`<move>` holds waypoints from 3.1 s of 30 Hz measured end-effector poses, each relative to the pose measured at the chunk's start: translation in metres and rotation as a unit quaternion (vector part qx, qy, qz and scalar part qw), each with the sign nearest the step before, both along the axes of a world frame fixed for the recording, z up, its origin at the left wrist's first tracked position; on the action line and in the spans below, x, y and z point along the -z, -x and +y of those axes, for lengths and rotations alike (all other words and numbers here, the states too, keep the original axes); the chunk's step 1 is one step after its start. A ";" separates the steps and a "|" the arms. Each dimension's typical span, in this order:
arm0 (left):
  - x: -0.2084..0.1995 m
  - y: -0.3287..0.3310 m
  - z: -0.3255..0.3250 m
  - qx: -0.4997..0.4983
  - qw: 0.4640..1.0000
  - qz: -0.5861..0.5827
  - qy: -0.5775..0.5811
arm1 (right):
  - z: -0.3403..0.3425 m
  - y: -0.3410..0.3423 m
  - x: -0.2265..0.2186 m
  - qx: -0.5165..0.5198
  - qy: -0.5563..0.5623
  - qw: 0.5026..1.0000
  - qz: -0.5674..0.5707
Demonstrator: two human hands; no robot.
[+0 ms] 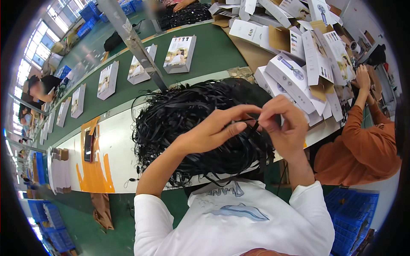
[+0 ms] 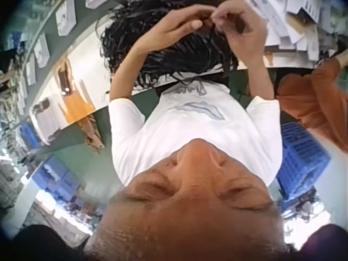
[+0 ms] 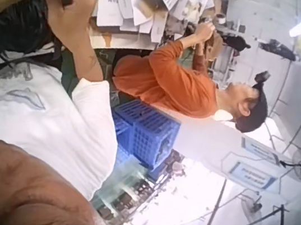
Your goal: The person separates black lanyards from a pile, inserts them into product boxes by hand, and places the boxes onto the conveyor belt.
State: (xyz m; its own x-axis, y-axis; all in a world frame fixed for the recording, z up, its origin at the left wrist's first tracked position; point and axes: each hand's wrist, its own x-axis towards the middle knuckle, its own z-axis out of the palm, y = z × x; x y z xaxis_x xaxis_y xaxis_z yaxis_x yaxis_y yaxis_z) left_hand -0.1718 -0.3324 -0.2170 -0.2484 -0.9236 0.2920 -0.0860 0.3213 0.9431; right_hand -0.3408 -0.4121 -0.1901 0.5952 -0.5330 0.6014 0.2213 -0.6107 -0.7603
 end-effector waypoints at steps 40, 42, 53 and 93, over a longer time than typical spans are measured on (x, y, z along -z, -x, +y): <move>-0.075 -0.043 -0.031 -0.274 0.920 -0.270 0.069 | -0.052 -0.061 -0.002 -0.136 0.041 0.958 0.251; -0.063 -0.047 -0.021 -0.308 0.923 -0.229 0.027 | -0.059 -0.048 0.007 -0.086 0.102 0.976 0.172; -0.085 -0.043 0.000 -0.358 0.890 -0.272 0.071 | -0.045 -0.024 -0.075 -0.044 0.272 0.928 0.249; -0.013 0.000 -0.025 -0.125 0.984 0.011 -0.126 | -0.070 0.056 0.027 0.193 0.138 0.951 0.199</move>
